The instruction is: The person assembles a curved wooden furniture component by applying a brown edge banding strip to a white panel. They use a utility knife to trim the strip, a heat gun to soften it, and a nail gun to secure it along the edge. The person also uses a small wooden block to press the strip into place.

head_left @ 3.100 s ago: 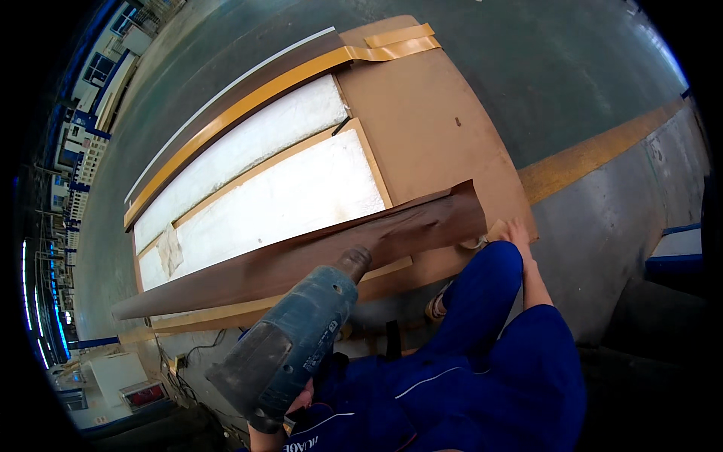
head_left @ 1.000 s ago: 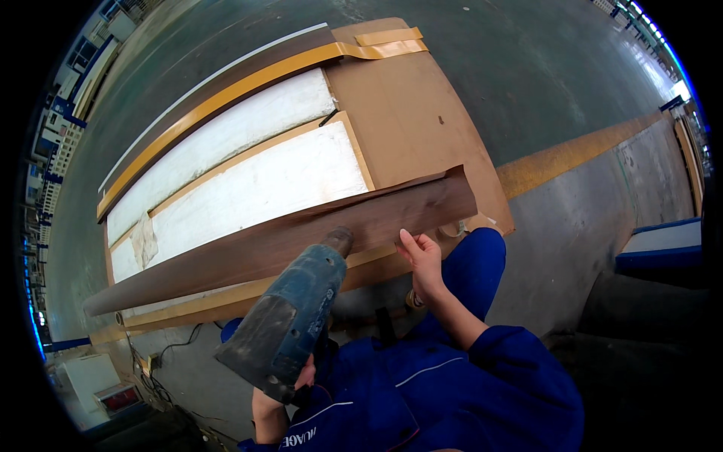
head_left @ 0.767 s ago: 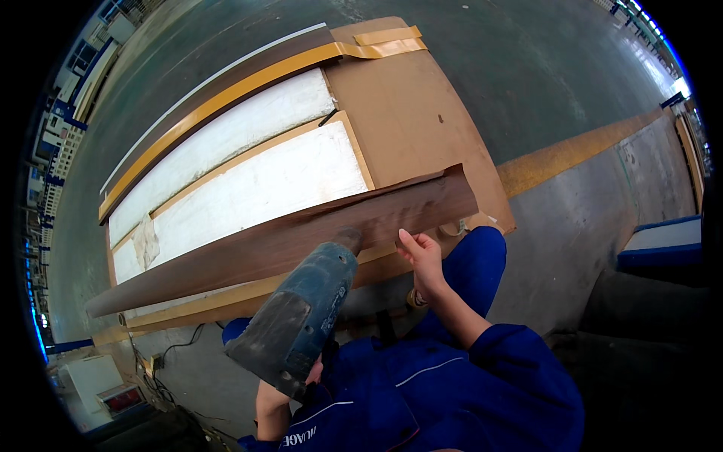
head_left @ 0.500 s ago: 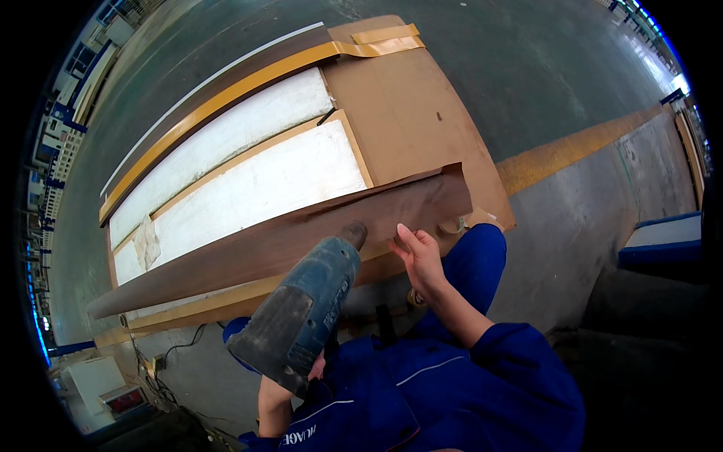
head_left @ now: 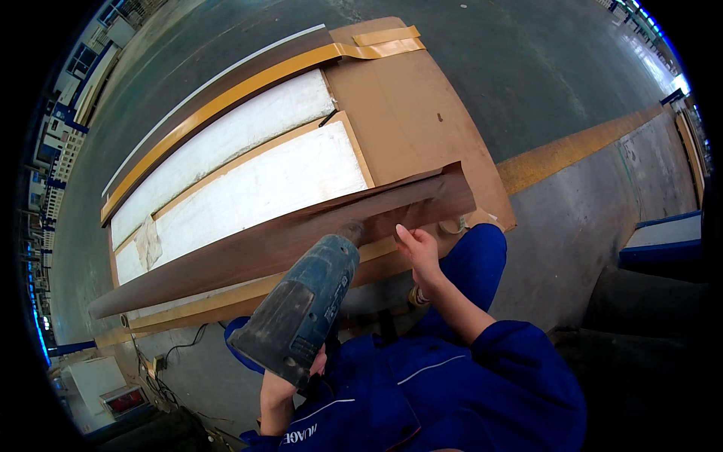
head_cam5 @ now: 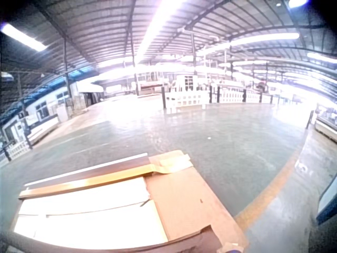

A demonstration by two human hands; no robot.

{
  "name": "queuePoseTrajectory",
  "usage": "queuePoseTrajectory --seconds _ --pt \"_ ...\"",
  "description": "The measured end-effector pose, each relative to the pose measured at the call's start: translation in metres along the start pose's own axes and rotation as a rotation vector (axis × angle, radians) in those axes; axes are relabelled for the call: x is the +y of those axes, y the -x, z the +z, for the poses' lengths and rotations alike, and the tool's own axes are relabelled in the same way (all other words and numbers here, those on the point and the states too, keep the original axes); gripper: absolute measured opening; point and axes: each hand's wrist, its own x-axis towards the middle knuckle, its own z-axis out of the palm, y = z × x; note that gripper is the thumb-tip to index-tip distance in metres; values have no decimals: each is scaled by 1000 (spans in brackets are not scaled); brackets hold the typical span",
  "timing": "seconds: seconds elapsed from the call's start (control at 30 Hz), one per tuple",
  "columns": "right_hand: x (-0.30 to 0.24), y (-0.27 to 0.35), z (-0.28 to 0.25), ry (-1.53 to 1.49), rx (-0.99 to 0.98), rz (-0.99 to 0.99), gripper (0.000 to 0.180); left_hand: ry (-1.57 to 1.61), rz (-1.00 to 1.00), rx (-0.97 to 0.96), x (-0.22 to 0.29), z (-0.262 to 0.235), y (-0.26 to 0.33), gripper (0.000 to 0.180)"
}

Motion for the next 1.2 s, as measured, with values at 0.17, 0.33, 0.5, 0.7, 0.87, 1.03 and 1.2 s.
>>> queuePoseTrajectory --seconds 0.17,0.33,0.5,0.7,0.87,1.03,1.2 --pt "2 -5 -2 26 -24 12 24 0 -3 0 -2 -3 2 29" --pt "11 -1 -12 110 -152 79 26 71 16 23 0 -4 6 21" --pt "-12 12 -48 386 -338 124 30 106 62 71 2 -10 17 21" --pt "-96 1 -136 492 177 -435 19 29 41 132 2 -12 29 37" --pt "-40 -80 -283 958 525 -411 33 -31 64 122 4 -7 35 37" --pt "27 -110 -305 1607 351 1 61 -99 22 138 -16 -10 45 27" --pt "34 -117 -279 1879 414 127 64 -195 -46 254 -15 -3 52 27"
